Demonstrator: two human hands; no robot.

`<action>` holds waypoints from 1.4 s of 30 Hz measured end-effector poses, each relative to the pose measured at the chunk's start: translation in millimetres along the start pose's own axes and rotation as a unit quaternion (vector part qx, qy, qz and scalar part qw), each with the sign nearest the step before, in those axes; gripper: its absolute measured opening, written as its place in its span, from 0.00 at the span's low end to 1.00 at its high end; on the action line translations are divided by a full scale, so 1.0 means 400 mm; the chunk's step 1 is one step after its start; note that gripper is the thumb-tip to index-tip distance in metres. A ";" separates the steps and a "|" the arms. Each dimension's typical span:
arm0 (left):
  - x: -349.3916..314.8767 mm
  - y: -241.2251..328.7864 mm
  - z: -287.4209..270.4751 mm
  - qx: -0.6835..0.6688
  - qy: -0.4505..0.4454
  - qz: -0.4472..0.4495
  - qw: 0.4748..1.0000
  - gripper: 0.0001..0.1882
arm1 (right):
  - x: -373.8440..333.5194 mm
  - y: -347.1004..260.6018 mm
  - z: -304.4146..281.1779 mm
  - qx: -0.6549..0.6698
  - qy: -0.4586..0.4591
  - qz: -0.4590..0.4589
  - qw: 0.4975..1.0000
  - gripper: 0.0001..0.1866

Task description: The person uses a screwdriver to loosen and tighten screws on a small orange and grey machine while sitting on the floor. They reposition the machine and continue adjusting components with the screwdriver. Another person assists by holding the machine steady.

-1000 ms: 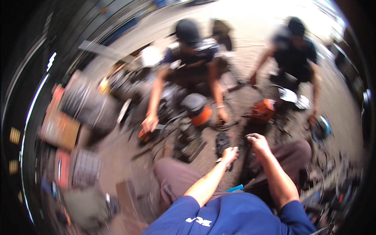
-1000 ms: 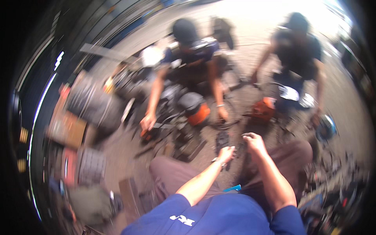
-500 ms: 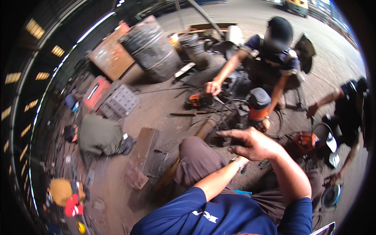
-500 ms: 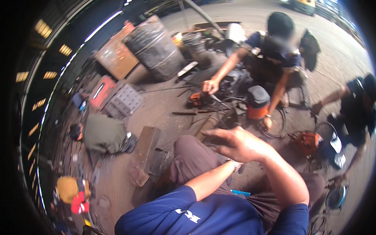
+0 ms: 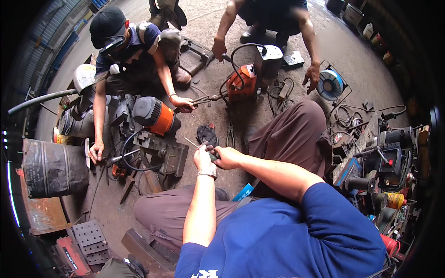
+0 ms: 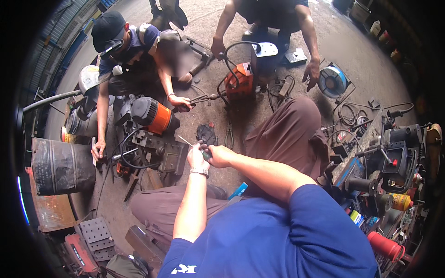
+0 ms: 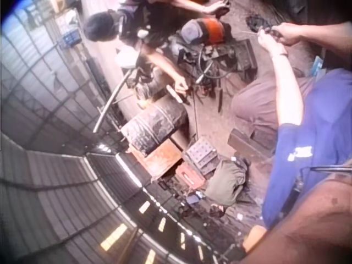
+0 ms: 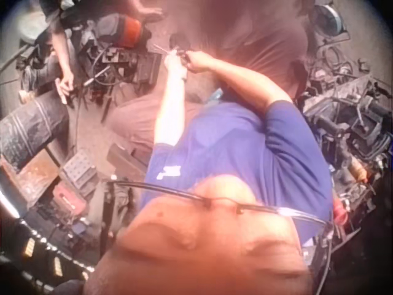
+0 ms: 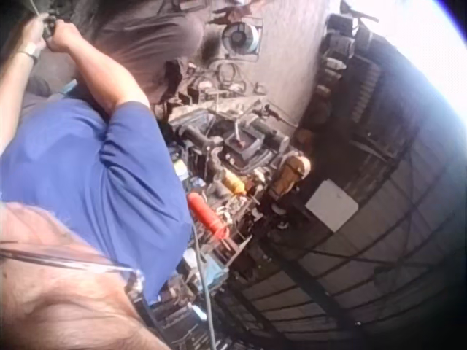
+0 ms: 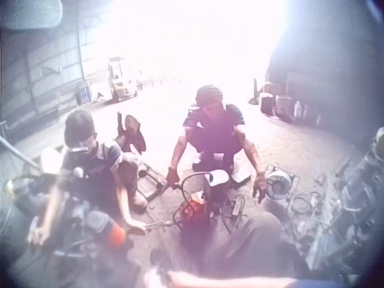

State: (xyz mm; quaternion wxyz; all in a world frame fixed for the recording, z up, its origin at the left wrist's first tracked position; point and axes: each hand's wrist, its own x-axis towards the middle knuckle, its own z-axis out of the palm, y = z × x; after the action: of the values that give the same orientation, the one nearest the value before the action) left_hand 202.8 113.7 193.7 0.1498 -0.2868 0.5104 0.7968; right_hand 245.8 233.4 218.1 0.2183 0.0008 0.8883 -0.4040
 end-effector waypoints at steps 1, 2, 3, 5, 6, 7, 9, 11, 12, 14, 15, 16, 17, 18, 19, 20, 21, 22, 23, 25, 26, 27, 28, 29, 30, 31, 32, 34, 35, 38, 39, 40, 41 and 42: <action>-0.004 0.002 -0.002 0.025 0.000 0.008 1.000 0.09 | -0.002 -0.002 -0.007 0.020 -0.025 -0.009 0.999 0.28; 0.003 0.003 -0.010 0.044 0.003 0.029 0.999 0.11 | 0.008 -0.007 -0.009 0.030 -0.037 -0.009 0.999 0.29; 0.010 0.009 -0.021 0.045 -0.005 0.031 0.998 0.12 | 0.019 -0.012 -0.010 0.040 -0.050 -0.010 0.998 0.30; -0.017 0.035 0.004 -0.034 0.007 0.015 0.999 0.12 | 0.040 0.003 -0.002 0.056 -0.049 -0.031 0.997 0.34; -0.012 0.040 -0.002 -0.071 0.003 -0.011 0.997 0.13 | 0.047 0.008 0.004 0.068 -0.051 -0.036 0.996 0.35; -0.016 0.056 -0.006 -0.100 0.010 -0.024 0.995 0.13 | 0.054 0.005 0.006 0.081 -0.053 -0.043 0.994 0.35; -0.008 0.092 -0.021 -0.058 0.052 -0.012 0.997 0.13 | 0.065 -0.018 0.001 0.060 -0.089 -0.057 0.993 0.32; -0.022 0.135 -0.011 -0.041 0.038 0.049 0.997 0.14 | 0.065 -0.017 0.001 0.048 -0.113 -0.065 0.990 0.30; -0.025 0.151 -0.013 -0.063 0.037 0.061 0.995 0.14 | 0.067 -0.020 0.009 0.049 -0.109 -0.073 0.990 0.29; -0.044 0.173 -0.004 -0.112 0.039 0.083 0.989 0.14 | 0.070 -0.017 0.016 0.039 -0.101 -0.091 0.990 0.26; -0.033 0.163 -0.001 -0.115 0.061 0.102 0.986 0.15 | 0.069 -0.006 0.020 0.030 -0.104 -0.093 0.990 0.25; -0.033 0.159 -0.001 -0.114 0.035 0.102 0.988 0.15 | 0.067 0.001 0.023 0.030 -0.105 -0.089 0.990 0.25; -0.038 0.156 -0.001 -0.112 0.013 0.101 0.988 0.15 | 0.064 0.005 0.028 0.032 -0.111 -0.087 0.990 0.25; -0.035 0.153 0.010 -0.111 0.002 0.100 0.989 0.17 | 0.067 0.010 0.026 0.027 -0.105 -0.084 0.991 0.24; -0.050 0.150 0.032 -0.083 0.023 0.107 0.991 0.18 | 0.064 0.015 0.029 0.024 -0.101 -0.078 0.992 0.24; -0.054 0.142 0.035 -0.081 0.006 0.105 0.991 0.18 | 0.055 0.016 0.026 0.025 -0.115 -0.073 0.990 0.24; -0.057 0.140 0.035 -0.079 -0.010 0.103 0.991 0.19 | 0.057 0.009 0.024 0.045 -0.102 -0.075 0.991 0.25; -0.068 0.134 0.042 -0.071 -0.024 0.104 0.992 0.19 | 0.053 0.013 0.025 0.064 -0.091 -0.070 0.991 0.27; -0.076 0.128 0.053 -0.063 -0.025 0.104 0.992 0.19 | 0.053 0.012 0.027 0.083 -0.080 -0.066 0.991 0.28; -0.077 0.116 0.060 -0.052 -0.040 0.116 0.991 0.19 | 0.059 0.002 0.017 0.083 -0.073 -0.050 0.993 0.33; -0.082 0.123 0.060 -0.057 -0.051 0.124 0.989 0.19 | 0.058 0.004 0.013 0.073 -0.072 -0.058 0.993 0.33; -0.081 0.136 0.064 -0.066 -0.038 0.128 0.989 0.19 | 0.060 0.003 0.008 0.062 -0.070 -0.067 0.993 0.33; -0.079 0.149 0.064 -0.068 -0.026 0.131 0.989 0.19 | 0.068 0.001 0.003 0.076 -0.115 -0.050 0.989 0.32; -0.083 0.159 0.068 -0.072 -0.015 0.130 0.989 0.19 | 0.072 0.011 0.006 0.149 -0.173 -0.023 0.973 0.30; -0.083 0.178 0.066 -0.063 0.005 0.145 0.987 0.20 | 0.073 0.011 0.025 0.133 -0.155 -0.020 0.979 0.28; -0.094 0.193 0.063 -0.070 0.010 0.154 0.986 0.20 | 0.064 0.013 0.044 0.116 -0.139 -0.014 0.983 0.25; -0.088 0.195 0.028 -0.062 0.029 0.173 0.983 0.20 | 0.055 -0.021 0.063 0.118 -0.165 0.012 0.979 0.19; -0.088 0.189 -0.025 -0.067 0.082 0.184 0.977 0.20 | 0.072 -0.051 0.112 0.084 -0.220 0.058 0.970 0.19; -0.097 0.184 -0.046 -0.076 0.095 0.181 0.976 0.20 | 0.079 -0.061 0.134 0.059 -0.225 0.040 0.972 0.21; -0.127 0.179 -0.128 -0.006 0.124 0.184 0.975 0.21 | 0.095 -0.053 0.254 0.048 -0.205 -0.079 0.974 0.25; -0.144 0.173 -0.169 -0.005 0.136 0.187 0.973 0.20 | 0.084 -0.071 0.277 0.071 -0.248 -0.068 0.964 0.25; -0.157 0.181 -0.209 0.004 0.148 0.185 0.971 0.19 | 0.077 -0.098 0.297 0.041 -0.294 -0.052 0.954 0.25; -0.163 0.191 -0.238 0.012 0.152 0.185 0.971 0.17 | 0.086 -0.113 0.307 0.013 -0.307 -0.073 0.949 0.25; -0.156 0.206 -0.263 0.057 0.169 0.250 0.952 0.14 | 0.096 -0.127 0.315 -0.012 -0.319 -0.093 0.943 0.25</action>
State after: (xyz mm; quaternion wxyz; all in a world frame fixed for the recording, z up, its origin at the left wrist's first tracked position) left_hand 240.2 -13.3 258.4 -0.1265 -0.2720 0.6282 0.7179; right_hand 250.8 102.2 166.9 0.4515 -0.2129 0.7734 -0.3908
